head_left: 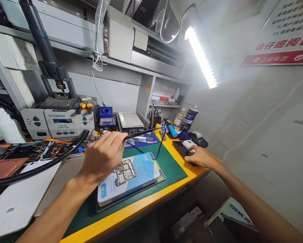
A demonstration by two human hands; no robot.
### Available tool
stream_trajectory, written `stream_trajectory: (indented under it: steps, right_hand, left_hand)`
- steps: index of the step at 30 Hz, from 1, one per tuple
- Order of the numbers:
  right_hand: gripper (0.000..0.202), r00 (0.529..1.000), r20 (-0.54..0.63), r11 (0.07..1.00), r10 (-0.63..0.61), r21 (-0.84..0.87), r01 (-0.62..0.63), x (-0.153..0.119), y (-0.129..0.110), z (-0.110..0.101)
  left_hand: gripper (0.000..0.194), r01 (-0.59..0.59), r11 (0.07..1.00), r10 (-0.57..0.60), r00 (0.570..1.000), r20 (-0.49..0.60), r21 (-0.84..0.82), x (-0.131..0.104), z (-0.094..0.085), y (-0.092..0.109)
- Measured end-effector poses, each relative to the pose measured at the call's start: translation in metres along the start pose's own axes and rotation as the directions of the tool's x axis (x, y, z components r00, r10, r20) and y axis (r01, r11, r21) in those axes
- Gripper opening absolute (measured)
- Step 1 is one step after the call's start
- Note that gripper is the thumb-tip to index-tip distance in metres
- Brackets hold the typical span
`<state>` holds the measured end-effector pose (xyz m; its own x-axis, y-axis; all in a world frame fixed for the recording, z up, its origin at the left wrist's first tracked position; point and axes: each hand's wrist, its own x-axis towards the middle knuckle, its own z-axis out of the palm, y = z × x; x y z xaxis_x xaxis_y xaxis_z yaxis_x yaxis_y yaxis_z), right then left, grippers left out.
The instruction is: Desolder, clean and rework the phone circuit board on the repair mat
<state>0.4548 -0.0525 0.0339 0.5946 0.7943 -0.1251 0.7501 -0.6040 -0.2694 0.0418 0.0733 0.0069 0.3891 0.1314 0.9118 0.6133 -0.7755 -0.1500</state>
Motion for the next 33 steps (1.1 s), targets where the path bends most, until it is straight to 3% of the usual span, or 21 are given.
stream_trajectory:
  steps: [6,13,20,25,27,29,31,33]
  right_hand:
    - [0.044,0.999,-0.005,0.958,-0.037,-0.285,0.034,-0.007,-0.029,0.005]
    - [0.044,0.997,0.000,0.930,-0.073,-0.361,0.068,-0.002,-0.027,0.012]
    - [0.037,0.987,-0.039,0.958,-0.157,-0.249,0.142,-0.007,-0.016,0.021]
    - [0.039,0.916,-0.212,0.938,-0.341,-0.006,0.348,-0.057,-0.030,0.020]
    - [0.043,0.882,-0.180,0.873,-0.435,0.154,0.462,-0.088,-0.047,0.021]
    - [0.044,0.789,-0.054,0.664,-0.612,0.508,0.549,-0.112,-0.074,0.023]
    - [0.039,0.705,-0.083,0.494,-0.705,0.656,0.571,-0.123,-0.108,0.028]
    - [0.035,0.648,-0.163,0.353,-0.744,0.728,0.588,-0.117,-0.145,0.035]
  left_hand:
    - [0.019,-0.029,0.999,0.029,0.999,0.029,-0.014,0.003,-0.003,-0.001]
    - [0.022,-0.026,0.999,0.028,0.998,0.051,-0.037,0.004,-0.004,-0.001]
    - [0.022,-0.007,0.997,0.014,0.996,0.093,-0.073,0.003,-0.004,0.000]
    - [0.022,-0.001,0.994,0.015,0.992,0.126,-0.113,0.004,-0.005,-0.004]
    - [0.023,0.015,0.990,0.006,0.989,0.146,-0.139,0.007,-0.006,-0.009]
    - [0.023,0.032,0.986,-0.003,0.985,0.175,-0.166,0.014,-0.008,-0.013]
    - [0.023,0.037,0.981,0.005,0.976,0.216,-0.191,0.026,-0.012,-0.014]
    - [0.023,0.029,0.976,0.030,0.964,0.266,-0.216,0.042,-0.018,-0.012]
